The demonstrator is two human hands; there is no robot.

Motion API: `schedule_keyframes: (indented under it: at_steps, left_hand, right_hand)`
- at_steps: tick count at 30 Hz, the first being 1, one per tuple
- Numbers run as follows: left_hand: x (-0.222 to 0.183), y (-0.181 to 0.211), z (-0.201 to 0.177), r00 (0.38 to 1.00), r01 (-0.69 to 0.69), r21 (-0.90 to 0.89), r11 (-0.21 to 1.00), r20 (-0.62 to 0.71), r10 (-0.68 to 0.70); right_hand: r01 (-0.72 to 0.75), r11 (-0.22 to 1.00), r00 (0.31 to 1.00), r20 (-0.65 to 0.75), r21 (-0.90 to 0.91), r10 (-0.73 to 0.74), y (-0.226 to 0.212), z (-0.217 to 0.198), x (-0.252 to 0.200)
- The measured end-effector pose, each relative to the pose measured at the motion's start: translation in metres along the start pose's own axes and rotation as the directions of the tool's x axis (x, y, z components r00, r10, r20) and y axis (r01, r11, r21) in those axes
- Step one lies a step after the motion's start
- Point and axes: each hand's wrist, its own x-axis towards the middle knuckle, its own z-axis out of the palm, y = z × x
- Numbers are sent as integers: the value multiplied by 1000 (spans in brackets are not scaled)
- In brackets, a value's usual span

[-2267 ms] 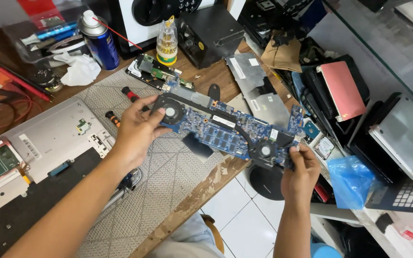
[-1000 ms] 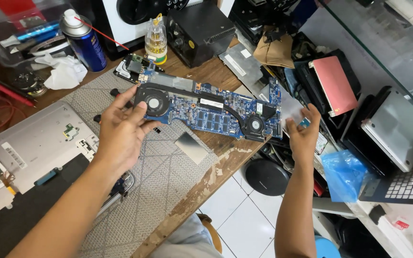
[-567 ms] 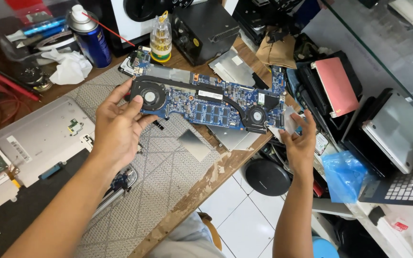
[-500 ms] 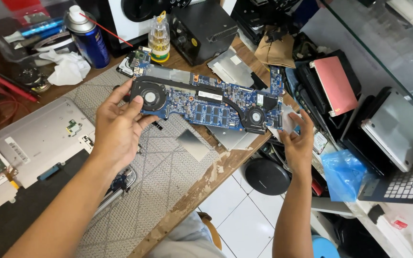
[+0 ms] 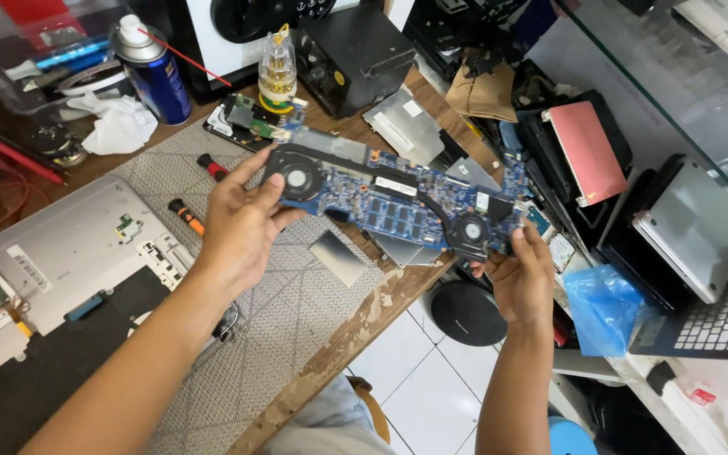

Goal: Extracting the motherboard from a laptop by unscrewing it and disconnecting internal cables

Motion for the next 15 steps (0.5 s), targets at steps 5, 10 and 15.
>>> schedule_keyframes:
  at_steps: [5,10,15]
  left_hand:
    - [16,-9,28,999,38,40,998,0,-38]
    - [45,-37,61,999,-42,10,999,1,42]
    - [70,-68,93,999,-32,163,986,-1,33]
  right_hand:
    - [69,993,985,-162,99,-52,3,-13,-7]
    - [112,985,963,-258,131,-75,8,-35,-8]
    - [122,978,945,-322,171,-61,2,-42,-7]
